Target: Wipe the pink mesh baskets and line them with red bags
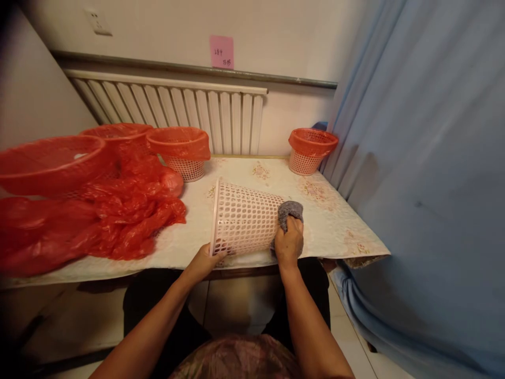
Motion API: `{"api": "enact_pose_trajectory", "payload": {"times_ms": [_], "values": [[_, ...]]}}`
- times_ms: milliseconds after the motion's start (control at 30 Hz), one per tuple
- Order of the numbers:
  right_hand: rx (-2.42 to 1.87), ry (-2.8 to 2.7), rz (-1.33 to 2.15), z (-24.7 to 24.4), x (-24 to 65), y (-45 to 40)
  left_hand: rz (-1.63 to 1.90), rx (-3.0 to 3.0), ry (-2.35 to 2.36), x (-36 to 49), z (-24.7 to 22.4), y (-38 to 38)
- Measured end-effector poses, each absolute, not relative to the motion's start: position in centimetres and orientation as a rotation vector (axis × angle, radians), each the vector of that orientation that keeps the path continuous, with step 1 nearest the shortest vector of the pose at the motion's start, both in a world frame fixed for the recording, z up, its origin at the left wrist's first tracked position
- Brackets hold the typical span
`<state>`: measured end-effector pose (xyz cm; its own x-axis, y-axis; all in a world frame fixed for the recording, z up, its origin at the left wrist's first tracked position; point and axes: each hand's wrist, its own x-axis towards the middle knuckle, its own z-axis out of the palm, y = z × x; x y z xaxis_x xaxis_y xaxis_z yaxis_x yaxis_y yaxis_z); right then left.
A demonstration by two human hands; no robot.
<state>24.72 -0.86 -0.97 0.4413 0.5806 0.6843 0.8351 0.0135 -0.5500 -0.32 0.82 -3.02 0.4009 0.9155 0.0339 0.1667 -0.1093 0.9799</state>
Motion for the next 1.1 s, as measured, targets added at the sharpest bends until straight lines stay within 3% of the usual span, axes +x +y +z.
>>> {"api": "enact_pose_trajectory", "payload": {"times_ms": [467, 1100], "values": [[-1.270, -1.810, -0.330, 3.1, 13.0, -0.8, 0.897, 1.628, 0.944, -0.4, -3.7, 1.0], [-1.637, -1.355, -0.362, -3.7, 27.0, -1.0, 0.854, 1.639, 0.915, 0.1, -2.7, 1.1]]}}
